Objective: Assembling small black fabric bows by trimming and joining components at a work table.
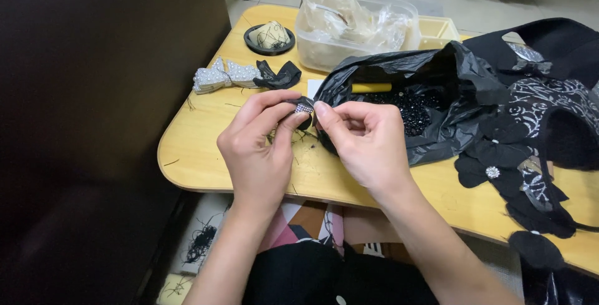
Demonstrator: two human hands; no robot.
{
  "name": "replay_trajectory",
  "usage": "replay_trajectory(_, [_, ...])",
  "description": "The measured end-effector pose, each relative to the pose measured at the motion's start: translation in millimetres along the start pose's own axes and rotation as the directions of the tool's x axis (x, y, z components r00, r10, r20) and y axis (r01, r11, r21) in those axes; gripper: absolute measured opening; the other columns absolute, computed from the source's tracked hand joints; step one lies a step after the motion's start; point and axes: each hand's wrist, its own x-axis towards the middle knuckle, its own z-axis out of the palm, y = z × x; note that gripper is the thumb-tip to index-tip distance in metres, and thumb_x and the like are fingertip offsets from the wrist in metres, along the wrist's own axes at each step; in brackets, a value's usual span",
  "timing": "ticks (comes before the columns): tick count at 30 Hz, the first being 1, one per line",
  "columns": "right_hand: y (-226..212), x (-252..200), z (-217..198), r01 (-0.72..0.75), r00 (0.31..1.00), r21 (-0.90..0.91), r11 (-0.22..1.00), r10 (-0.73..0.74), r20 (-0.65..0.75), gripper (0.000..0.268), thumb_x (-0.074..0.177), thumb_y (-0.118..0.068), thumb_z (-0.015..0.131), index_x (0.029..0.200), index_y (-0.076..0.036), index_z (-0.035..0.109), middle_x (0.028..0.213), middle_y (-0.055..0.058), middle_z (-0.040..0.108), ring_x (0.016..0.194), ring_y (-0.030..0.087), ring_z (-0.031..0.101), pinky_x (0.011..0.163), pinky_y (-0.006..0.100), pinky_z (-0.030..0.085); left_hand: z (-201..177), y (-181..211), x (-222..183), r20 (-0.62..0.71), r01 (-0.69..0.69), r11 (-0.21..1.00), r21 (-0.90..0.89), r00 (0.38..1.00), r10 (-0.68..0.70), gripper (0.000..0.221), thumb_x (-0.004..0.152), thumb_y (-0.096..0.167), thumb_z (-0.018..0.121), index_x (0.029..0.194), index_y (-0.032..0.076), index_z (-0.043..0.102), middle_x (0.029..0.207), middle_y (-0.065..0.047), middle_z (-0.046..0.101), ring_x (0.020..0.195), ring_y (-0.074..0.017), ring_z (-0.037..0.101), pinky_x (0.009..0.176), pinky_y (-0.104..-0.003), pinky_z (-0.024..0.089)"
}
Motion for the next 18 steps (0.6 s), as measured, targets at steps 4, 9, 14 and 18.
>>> replay_trajectory(4, [5.5,-3.1,2.4,0.02,1.0,0.05,0.999,-0.02,-0.001,0.018,0.095,-0.017,0.074,0.081,-0.008,0.081,0.05,-0.004,0.056,0.045,-0.005,0.045,0.042,0.009,0.036,1.8,-2.1,0.7,-0.002,0.003,1.0,0.007,1.0,-0.003,0.009,0.093,0.006,0.077,0.085,0.001,0.074,0.095,-0.009,0.076,0.085,-0.0263,0.076,0.079,-0.037,0.062])
replay_trajectory(9, [4.2,-6.2,2.9,0.033,0.999,0.056,0.998,-0.032,-0.026,0.017,0.095,-0.016,0.074,0.081,-0.009,0.081,0.051,-0.004,0.057,0.044,-0.006,0.047,0.041,0.01,0.039,0.1,0.4,-0.4,-0.008,0.009,1.0,-0.005,1.0,-0.009,0.009,0.092,0.005,0.077,0.084,0.001,0.074,0.095,-0.008,0.076,0.086,-0.0256,0.076,0.079,-0.036,0.062])
replay_trajectory(14, [-1.2,-6.6,3.9,0.057,0.998,0.037,0.998,-0.056,-0.038,0.018,0.096,-0.016,0.075,0.08,-0.01,0.081,0.05,-0.004,0.056,0.046,-0.004,0.046,0.041,0.011,0.038,0.8,-0.4,-1.7,-0.015,0.024,1.0,-0.014,1.0,-0.024,0.008,0.092,0.006,0.078,0.085,0.002,0.075,0.096,-0.008,0.076,0.087,-0.0249,0.076,0.08,-0.036,0.062])
replay_trajectory(18, [-2.9,-6.9,4.6,0.05,0.995,0.008,0.999,-0.049,-0.081,0.021,0.097,-0.018,0.074,0.078,-0.012,0.08,0.05,-0.005,0.053,0.049,-0.004,0.042,0.042,0.012,0.035,0.8,0.7,-0.7,-0.008,0.043,0.999,-0.025,0.999,-0.043,0.007,0.092,0.004,0.078,0.086,0.001,0.076,0.096,-0.009,0.076,0.088,-0.0241,0.076,0.081,-0.035,0.062])
